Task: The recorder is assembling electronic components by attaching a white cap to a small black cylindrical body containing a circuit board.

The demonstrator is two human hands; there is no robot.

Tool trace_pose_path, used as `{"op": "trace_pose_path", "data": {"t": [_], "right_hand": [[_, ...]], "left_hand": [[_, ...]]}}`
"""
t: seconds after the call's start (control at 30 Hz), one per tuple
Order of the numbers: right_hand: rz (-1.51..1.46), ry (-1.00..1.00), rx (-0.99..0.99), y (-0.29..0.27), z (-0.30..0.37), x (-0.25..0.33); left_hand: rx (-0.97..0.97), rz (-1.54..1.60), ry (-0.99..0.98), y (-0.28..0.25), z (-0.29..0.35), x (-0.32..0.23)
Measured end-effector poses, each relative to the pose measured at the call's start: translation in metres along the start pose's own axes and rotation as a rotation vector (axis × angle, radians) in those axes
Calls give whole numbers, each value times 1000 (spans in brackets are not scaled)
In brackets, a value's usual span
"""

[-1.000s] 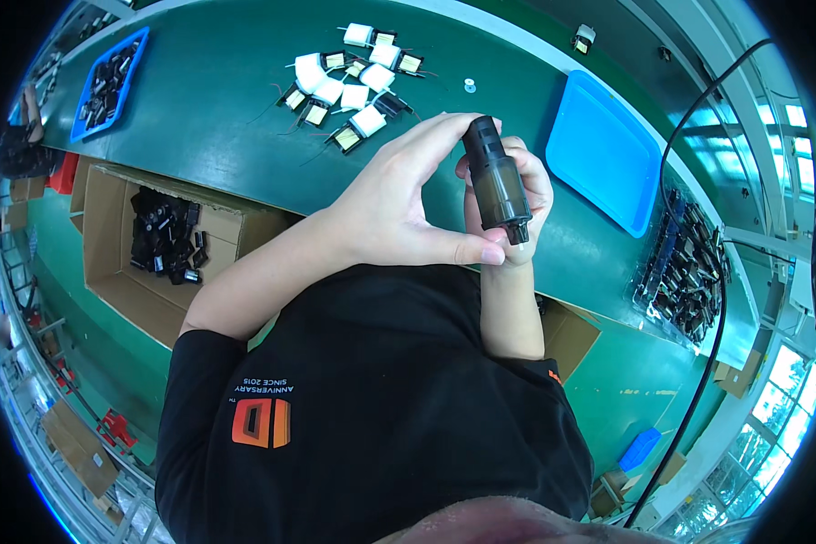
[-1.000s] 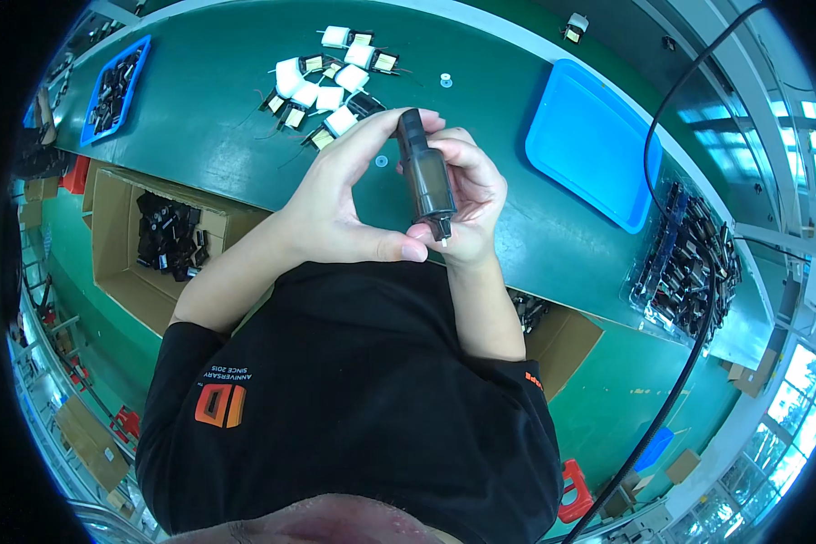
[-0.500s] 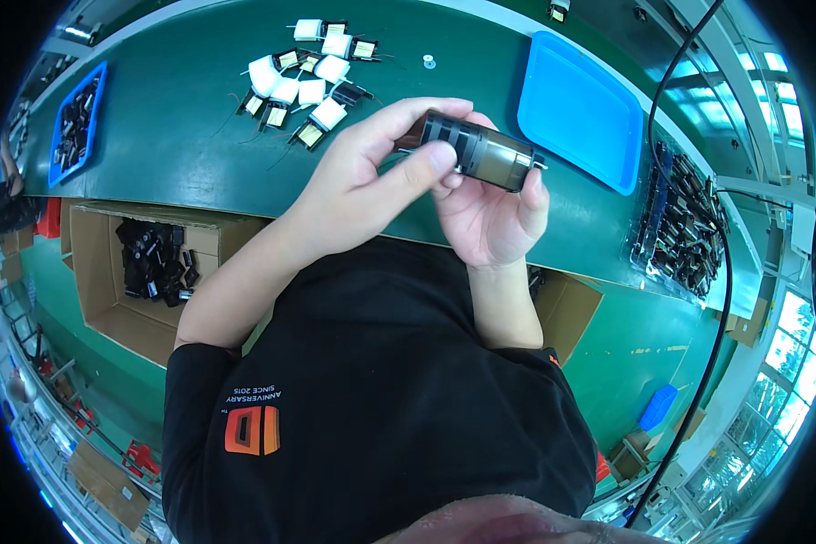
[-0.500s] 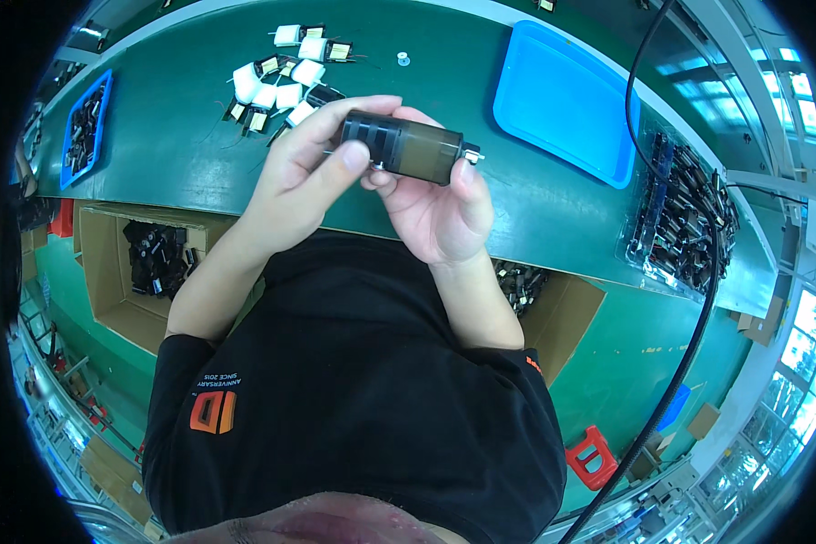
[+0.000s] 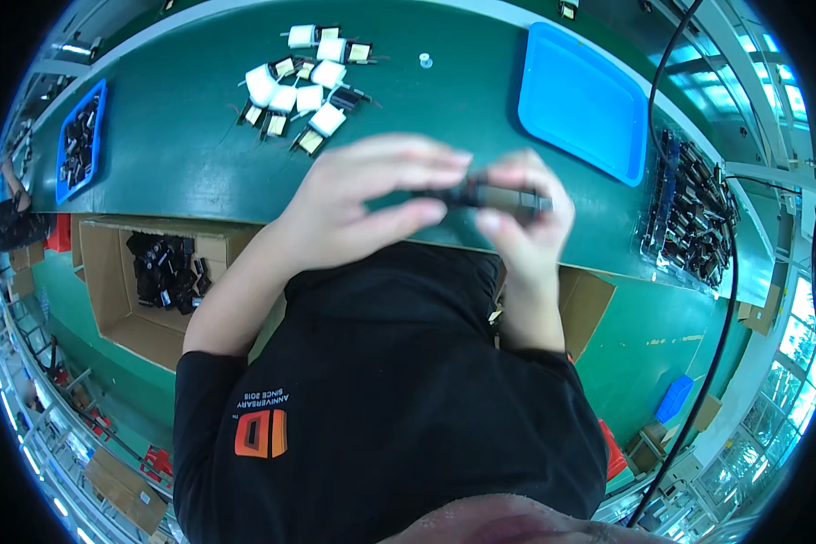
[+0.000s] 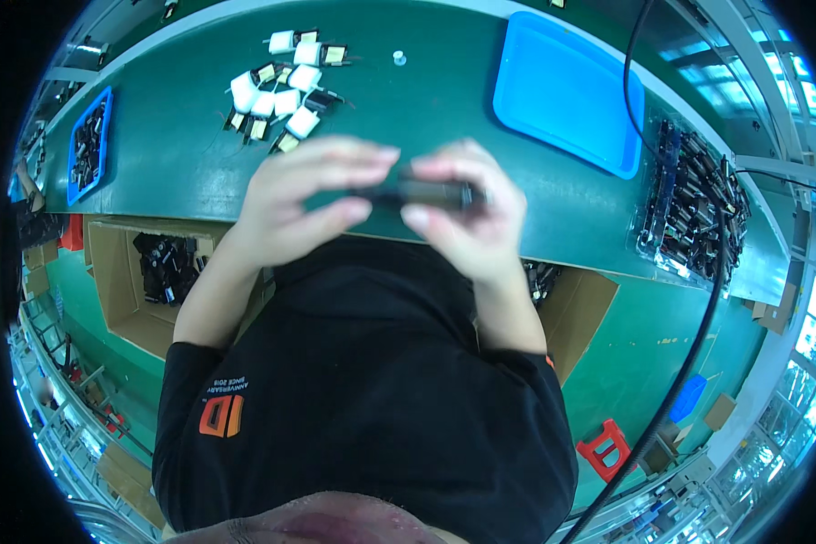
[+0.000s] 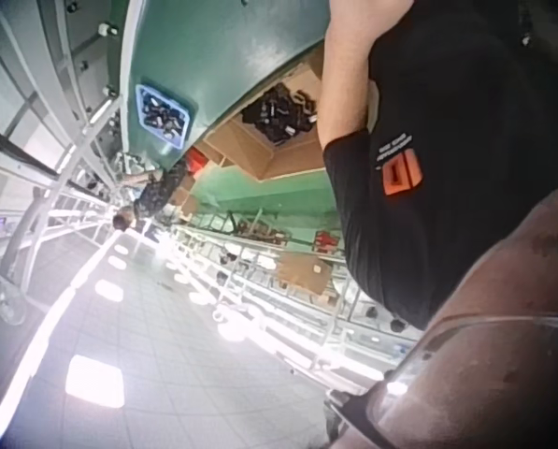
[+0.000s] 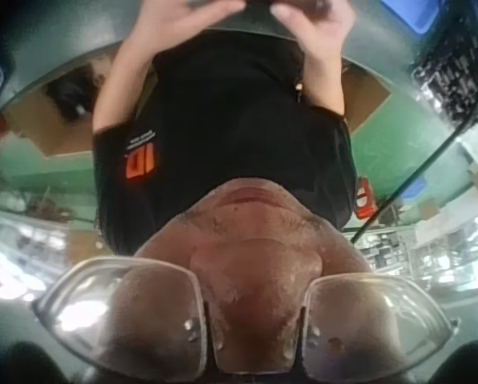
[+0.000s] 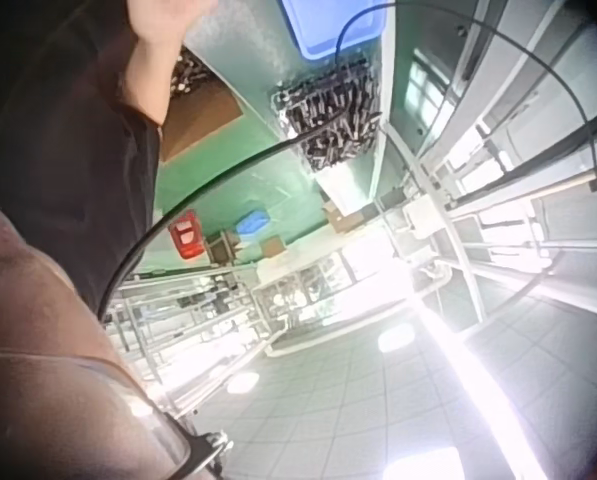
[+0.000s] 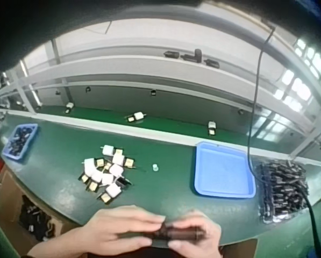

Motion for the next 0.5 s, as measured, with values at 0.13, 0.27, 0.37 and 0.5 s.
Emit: {"op": "trace_pose_path", "data": {"t": [0.13, 0.27, 0.37, 0.5], "right_hand": [[114, 665, 509, -72, 97, -9], [589, 1153, 636, -140, 206, -38], [1025, 1213, 684, -145, 191, -41], [691, 721, 550, -97, 44, -11]], "left_hand": [[-374, -114, -41, -91, 98, -10], [-1357, -573, -141, -227, 323, -9], [-1782, -649, -490, -241, 447, 14], [-1548, -299, -1203, -233, 592, 141]]}}
Point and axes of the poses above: each hand's wrist, its own z-axis away from the middle knuckle, its own y-axis out of the palm, x = y × z, the point moved 8 cm from there along -z, towards the middle knuckle, and after that the axes turned 8 degrees about z, right-handed, at the moved point
